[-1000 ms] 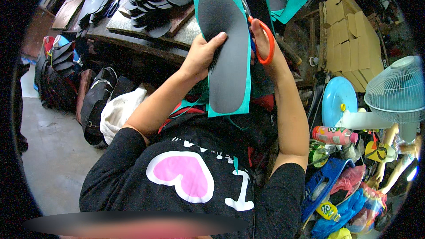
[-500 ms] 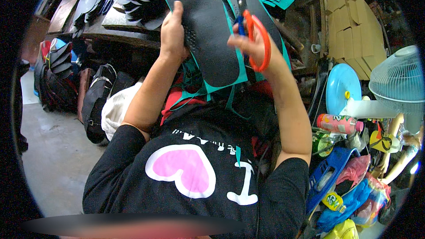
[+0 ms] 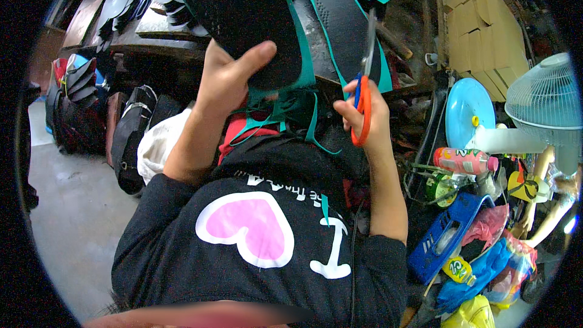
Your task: The person uses red-handled scissors to cut black shoe insoles from a green backing sheet. They repeatedly trim the edges of each insole, flip them over, and place the finished pieces on a nearby pile. The process is repeated for multiple insoles throughout the clip.
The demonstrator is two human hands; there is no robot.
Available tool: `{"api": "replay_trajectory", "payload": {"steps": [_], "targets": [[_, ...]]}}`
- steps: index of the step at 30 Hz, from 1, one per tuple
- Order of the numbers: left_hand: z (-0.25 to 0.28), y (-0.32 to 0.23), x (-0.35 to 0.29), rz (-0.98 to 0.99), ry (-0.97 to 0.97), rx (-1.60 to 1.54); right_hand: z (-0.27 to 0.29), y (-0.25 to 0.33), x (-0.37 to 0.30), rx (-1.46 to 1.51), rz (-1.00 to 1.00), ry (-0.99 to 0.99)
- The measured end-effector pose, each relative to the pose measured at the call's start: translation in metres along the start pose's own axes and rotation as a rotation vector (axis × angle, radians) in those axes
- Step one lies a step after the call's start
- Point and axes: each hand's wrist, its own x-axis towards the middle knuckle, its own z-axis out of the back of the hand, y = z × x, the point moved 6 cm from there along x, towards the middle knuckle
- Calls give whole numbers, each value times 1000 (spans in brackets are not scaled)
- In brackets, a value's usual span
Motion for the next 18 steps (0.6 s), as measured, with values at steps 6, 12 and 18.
{"api": "replay_trajectory", "payload": {"steps": [6,12,18], "targets": [[4,5,18,-271,-59,187,-26,-7,-42,-7,-140,357],[-11,18,4,-195,-82,117,-35,4,-41,-77,-106,338],[-9,21,1,-144,-100,-37,-41,-3,-47,152,-180,386]]}}
